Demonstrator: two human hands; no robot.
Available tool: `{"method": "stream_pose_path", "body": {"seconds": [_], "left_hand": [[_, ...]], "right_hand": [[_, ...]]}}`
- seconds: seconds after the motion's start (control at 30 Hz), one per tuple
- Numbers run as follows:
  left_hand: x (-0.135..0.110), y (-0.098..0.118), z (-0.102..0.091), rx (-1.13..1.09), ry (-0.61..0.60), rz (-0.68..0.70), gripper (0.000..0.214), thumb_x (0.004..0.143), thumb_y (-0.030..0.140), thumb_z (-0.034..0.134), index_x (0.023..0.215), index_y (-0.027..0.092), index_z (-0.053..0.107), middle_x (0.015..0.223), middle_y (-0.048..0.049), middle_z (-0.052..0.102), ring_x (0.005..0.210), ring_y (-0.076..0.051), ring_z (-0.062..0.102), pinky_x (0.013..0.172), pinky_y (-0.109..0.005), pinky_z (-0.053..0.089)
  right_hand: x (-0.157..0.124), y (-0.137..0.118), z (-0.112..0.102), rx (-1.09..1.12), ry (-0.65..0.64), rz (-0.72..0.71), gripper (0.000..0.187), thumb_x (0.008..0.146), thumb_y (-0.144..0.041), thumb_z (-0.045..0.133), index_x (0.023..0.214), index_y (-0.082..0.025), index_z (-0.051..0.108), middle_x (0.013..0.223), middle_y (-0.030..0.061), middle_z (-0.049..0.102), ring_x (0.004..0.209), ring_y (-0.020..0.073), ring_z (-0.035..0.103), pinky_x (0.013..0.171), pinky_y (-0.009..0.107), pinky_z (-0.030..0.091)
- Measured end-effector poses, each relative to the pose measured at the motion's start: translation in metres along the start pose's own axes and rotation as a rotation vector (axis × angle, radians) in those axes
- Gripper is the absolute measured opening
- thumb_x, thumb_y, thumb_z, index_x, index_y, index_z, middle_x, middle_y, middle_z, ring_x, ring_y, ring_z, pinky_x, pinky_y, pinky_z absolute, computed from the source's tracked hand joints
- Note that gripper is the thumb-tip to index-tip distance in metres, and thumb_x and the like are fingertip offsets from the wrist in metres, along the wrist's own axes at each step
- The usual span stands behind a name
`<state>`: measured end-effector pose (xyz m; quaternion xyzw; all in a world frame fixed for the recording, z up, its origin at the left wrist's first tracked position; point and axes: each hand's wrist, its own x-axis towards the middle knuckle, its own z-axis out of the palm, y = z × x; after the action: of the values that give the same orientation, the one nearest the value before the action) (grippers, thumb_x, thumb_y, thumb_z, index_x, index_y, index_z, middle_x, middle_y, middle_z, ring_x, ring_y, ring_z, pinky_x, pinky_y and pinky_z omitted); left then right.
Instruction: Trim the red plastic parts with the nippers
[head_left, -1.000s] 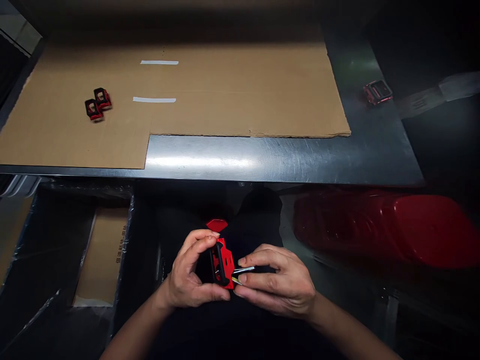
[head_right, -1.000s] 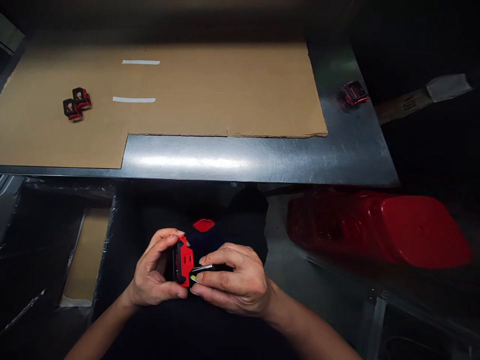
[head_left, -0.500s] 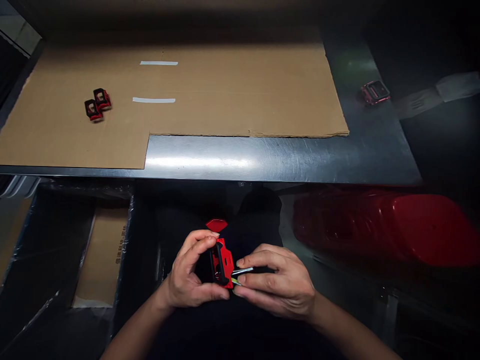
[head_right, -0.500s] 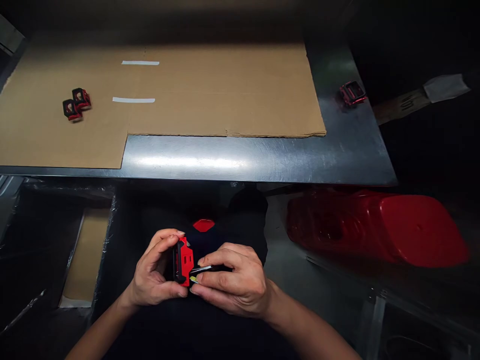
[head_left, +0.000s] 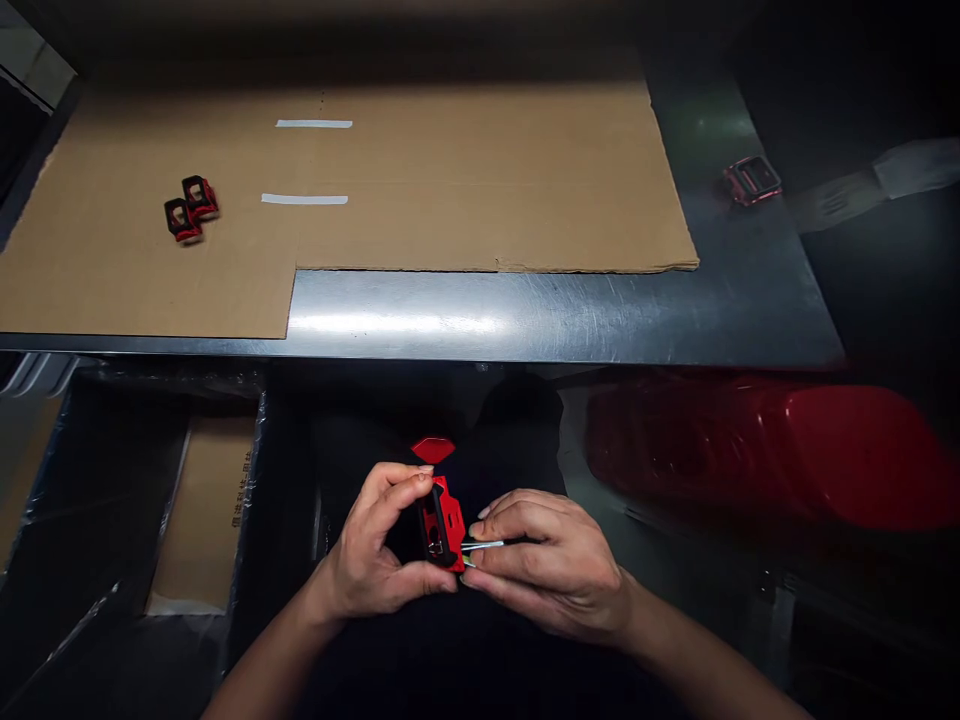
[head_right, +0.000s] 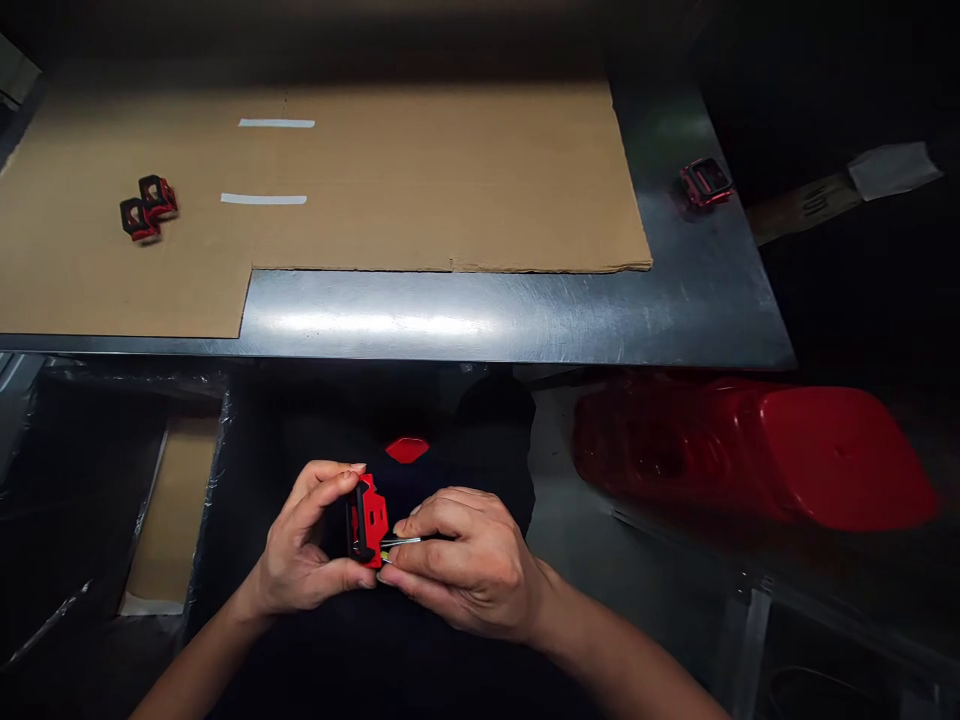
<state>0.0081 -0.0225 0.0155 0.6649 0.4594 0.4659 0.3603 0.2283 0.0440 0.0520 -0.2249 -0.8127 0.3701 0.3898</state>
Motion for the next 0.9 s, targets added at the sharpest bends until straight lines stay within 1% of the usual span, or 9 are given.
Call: {"method": "stream_pose_path", "body": {"seconds": [0.13,0.23,0.33,0.43,0.5,0.6,0.7,0.8,0.9], "left_hand": [[-0.002,-0.001,0.001,-0.006,0.017,-0.007,0.085,0.075,0.051,0.081,0.147,0.023,0.045,0.124,-0.0158,0.056,0.111,-0.028,0.06,0.09,-0.046,0.059],[-0.004,-0.001,0.002,-0.016,0.024,-0.029,0.084,0.074,0.052,0.082,0.145,0.024,0.046,0.123,-0.0154,0.056,0.109,-0.029,0.06,0.089,-0.048,0.059],[-0.005,-0.002,0.002,-0.027,0.018,-0.078,0.088,0.075,0.052,0.082,0.149,0.026,0.041,0.123,-0.0155,0.054,0.108,-0.029,0.059,0.087,-0.049,0.06],[-0.007,-0.002,0.003,-0.05,-0.005,-0.124,0.091,0.079,0.044,0.08,0.154,0.027,0.032,0.126,-0.0152,0.048,0.109,-0.029,0.058,0.087,-0.049,0.059],[-0.007,-0.004,0.005,-0.089,0.003,-0.141,0.086,0.08,0.037,0.078,0.153,0.027,0.034,0.126,-0.0141,0.046,0.11,-0.028,0.057,0.089,-0.049,0.059],[-0.008,-0.005,0.008,-0.241,0.104,-0.17,0.077,0.079,0.034,0.078,0.147,0.026,0.043,0.126,-0.0123,0.044,0.11,-0.027,0.059,0.094,-0.048,0.058],[-0.008,-0.005,0.01,-0.416,0.213,-0.197,0.072,0.08,0.035,0.077,0.144,0.027,0.044,0.136,-0.0126,0.043,0.115,-0.026,0.061,0.1,-0.048,0.056],[-0.009,-0.002,0.009,-0.493,0.266,-0.231,0.069,0.082,0.035,0.077,0.143,0.029,0.043,0.142,-0.0118,0.045,0.122,-0.026,0.061,0.104,-0.045,0.056],[-0.01,0.0,0.006,-0.522,0.294,-0.249,0.067,0.082,0.035,0.078,0.14,0.029,0.045,0.142,-0.0102,0.048,0.125,-0.026,0.061,0.105,-0.042,0.056]], "right_hand": [[0.002,0.001,0.001,0.037,-0.001,-0.035,0.004,0.088,-0.021,0.074,0.088,-0.017,0.074,0.077,0.0041,0.074,0.072,0.0153,0.074,0.071,0.028,0.062],[0.002,0.002,0.002,0.052,-0.01,-0.03,0.004,0.087,-0.019,0.074,0.091,-0.018,0.073,0.079,0.0035,0.075,0.073,0.0152,0.074,0.072,0.028,0.063],[0.002,0.001,0.004,0.078,-0.019,-0.014,0.006,0.088,-0.017,0.072,0.094,-0.017,0.072,0.078,0.0034,0.075,0.071,0.0148,0.073,0.071,0.028,0.062],[0.003,-0.001,0.006,0.083,-0.018,-0.004,0.006,0.089,-0.016,0.07,0.095,-0.017,0.071,0.076,0.0032,0.075,0.069,0.0148,0.073,0.069,0.028,0.062],[0.004,-0.001,0.007,0.067,-0.004,0.02,0.005,0.088,-0.014,0.07,0.093,-0.017,0.07,0.074,0.0029,0.074,0.068,0.0152,0.073,0.068,0.028,0.061],[0.006,-0.001,0.006,0.079,0.051,0.074,0.007,0.085,-0.013,0.073,0.089,-0.017,0.069,0.073,0.0035,0.074,0.068,0.0164,0.073,0.066,0.028,0.061],[0.008,0.001,0.005,0.156,0.114,0.144,0.011,0.083,-0.017,0.078,0.087,-0.018,0.067,0.079,0.0058,0.075,0.071,0.0182,0.073,0.064,0.029,0.061],[0.007,0.004,0.005,0.189,0.168,0.23,0.016,0.081,-0.018,0.079,0.089,-0.02,0.065,0.08,0.0048,0.075,0.072,0.0192,0.073,0.064,0.031,0.062],[0.005,0.007,0.007,0.151,0.244,0.309,0.025,0.077,-0.017,0.081,0.097,-0.021,0.066,0.082,0.0029,0.074,0.073,0.0192,0.074,0.066,0.031,0.062]]}}
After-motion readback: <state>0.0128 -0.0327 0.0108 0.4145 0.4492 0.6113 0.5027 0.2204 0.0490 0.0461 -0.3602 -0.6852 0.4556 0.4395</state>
